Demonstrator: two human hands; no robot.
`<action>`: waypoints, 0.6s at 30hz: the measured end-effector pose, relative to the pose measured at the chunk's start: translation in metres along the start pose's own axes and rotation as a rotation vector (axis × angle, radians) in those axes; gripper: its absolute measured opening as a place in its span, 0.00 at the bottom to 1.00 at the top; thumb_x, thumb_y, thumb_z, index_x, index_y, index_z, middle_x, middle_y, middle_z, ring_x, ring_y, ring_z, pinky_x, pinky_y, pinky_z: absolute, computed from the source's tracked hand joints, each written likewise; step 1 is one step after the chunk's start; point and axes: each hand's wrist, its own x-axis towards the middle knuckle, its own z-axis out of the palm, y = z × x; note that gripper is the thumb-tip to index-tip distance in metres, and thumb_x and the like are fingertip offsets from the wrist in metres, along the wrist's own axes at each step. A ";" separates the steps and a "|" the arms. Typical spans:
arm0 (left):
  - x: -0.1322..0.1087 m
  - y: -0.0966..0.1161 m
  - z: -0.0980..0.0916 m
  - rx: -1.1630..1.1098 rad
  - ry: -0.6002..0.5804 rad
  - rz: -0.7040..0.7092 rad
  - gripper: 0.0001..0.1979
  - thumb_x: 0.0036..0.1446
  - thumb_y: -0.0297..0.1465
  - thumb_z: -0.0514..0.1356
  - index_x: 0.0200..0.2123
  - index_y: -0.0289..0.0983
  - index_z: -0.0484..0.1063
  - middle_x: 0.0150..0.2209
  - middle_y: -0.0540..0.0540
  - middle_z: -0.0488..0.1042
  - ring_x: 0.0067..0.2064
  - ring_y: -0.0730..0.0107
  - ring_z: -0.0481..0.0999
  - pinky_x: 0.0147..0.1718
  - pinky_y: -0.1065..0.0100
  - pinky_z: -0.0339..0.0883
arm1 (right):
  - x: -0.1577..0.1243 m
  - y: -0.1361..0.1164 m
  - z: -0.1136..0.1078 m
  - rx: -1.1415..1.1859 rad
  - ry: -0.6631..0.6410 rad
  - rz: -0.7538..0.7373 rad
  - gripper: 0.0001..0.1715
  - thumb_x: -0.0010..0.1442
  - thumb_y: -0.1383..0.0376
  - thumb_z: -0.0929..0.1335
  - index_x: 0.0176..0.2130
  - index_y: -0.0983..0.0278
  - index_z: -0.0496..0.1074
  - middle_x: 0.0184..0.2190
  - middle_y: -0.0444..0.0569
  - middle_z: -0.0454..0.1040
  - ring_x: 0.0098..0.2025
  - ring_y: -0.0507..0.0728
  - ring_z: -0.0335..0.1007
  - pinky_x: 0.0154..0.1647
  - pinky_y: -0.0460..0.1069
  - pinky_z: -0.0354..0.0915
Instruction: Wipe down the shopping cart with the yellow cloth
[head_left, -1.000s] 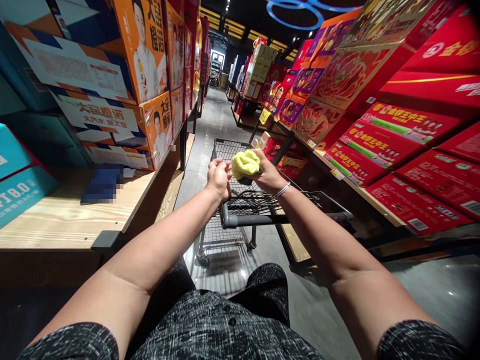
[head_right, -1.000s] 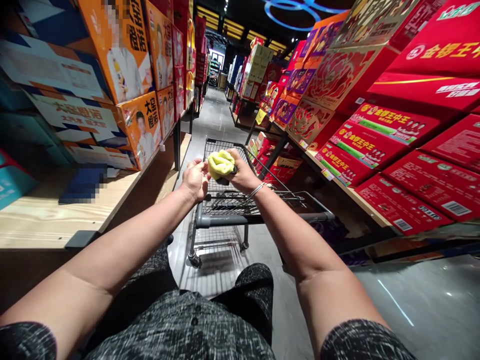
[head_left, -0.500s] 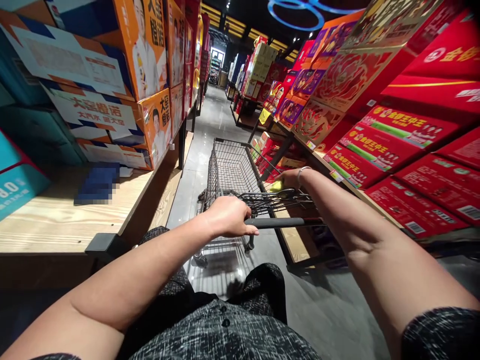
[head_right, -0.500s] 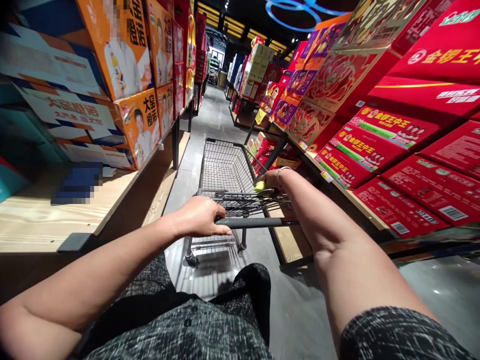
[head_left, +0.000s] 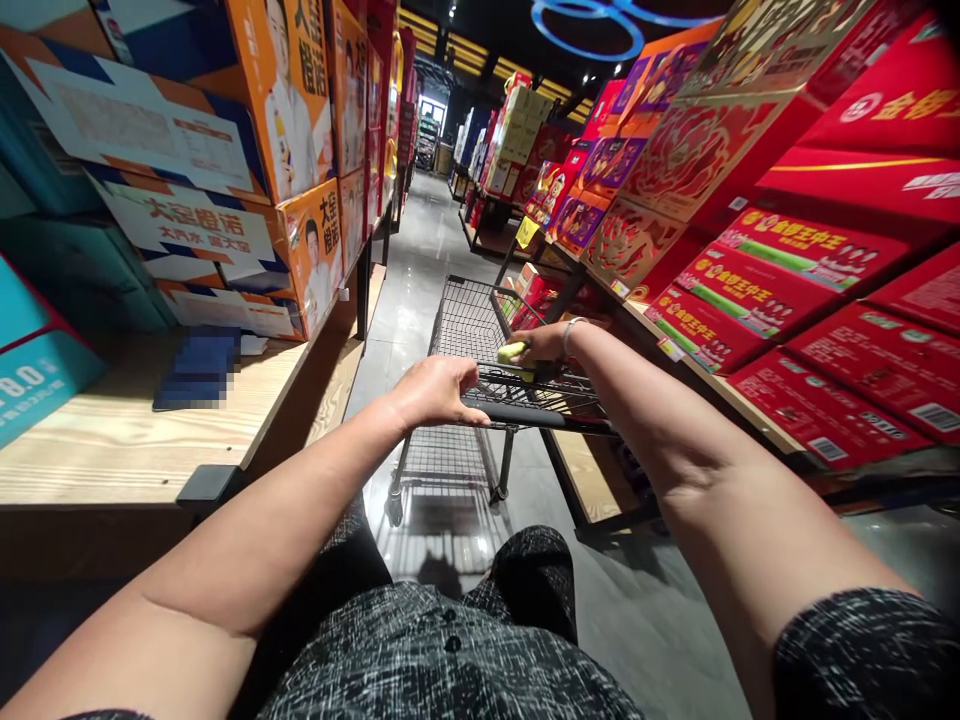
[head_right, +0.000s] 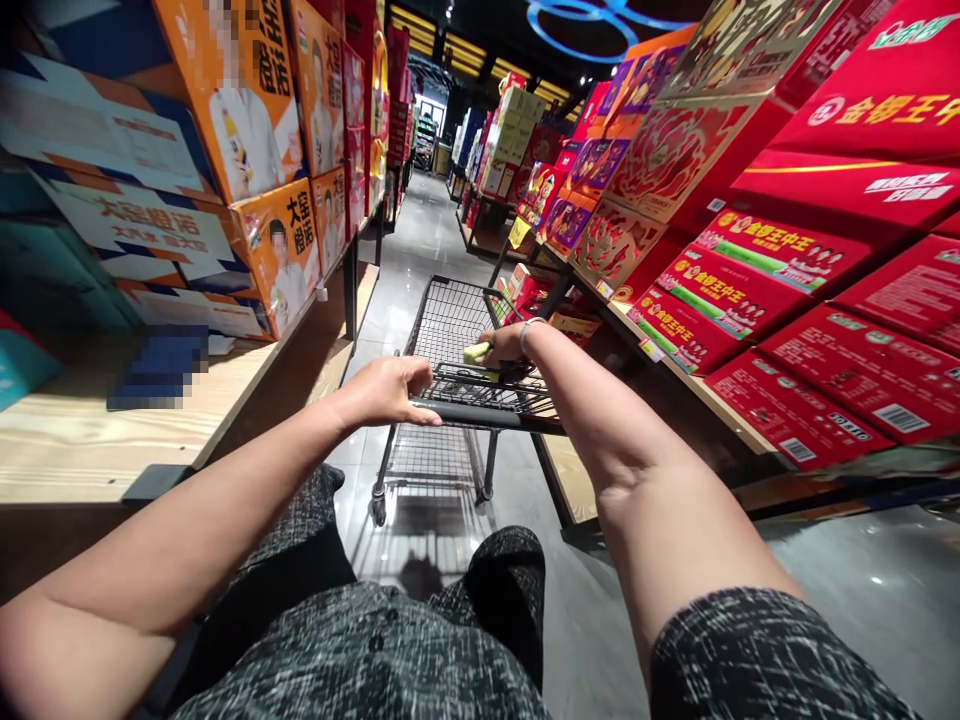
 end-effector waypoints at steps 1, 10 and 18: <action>0.002 -0.003 -0.002 -0.004 0.019 0.001 0.23 0.37 0.43 0.78 0.28 0.40 0.70 0.28 0.51 0.73 0.30 0.65 0.70 0.29 0.68 0.55 | 0.017 -0.005 -0.001 0.007 -0.068 -0.014 0.21 0.55 0.57 0.76 0.47 0.60 0.77 0.29 0.43 0.75 0.31 0.52 0.69 0.39 0.48 0.71; 0.012 -0.030 -0.006 -0.029 0.096 0.032 0.26 0.37 0.43 0.77 0.24 0.39 0.64 0.25 0.55 0.67 0.28 0.71 0.64 0.29 0.69 0.52 | 0.001 -0.049 0.031 -0.204 0.268 -0.539 0.16 0.60 0.67 0.71 0.48 0.57 0.80 0.50 0.54 0.72 0.52 0.62 0.61 0.57 0.60 0.61; 0.015 -0.041 -0.002 -0.068 0.119 0.111 0.26 0.39 0.44 0.77 0.21 0.38 0.63 0.22 0.56 0.63 0.26 0.74 0.60 0.26 0.71 0.50 | -0.076 0.002 0.017 -0.544 0.156 -0.257 0.18 0.62 0.68 0.68 0.46 0.52 0.83 0.42 0.55 0.73 0.43 0.61 0.58 0.39 0.52 0.60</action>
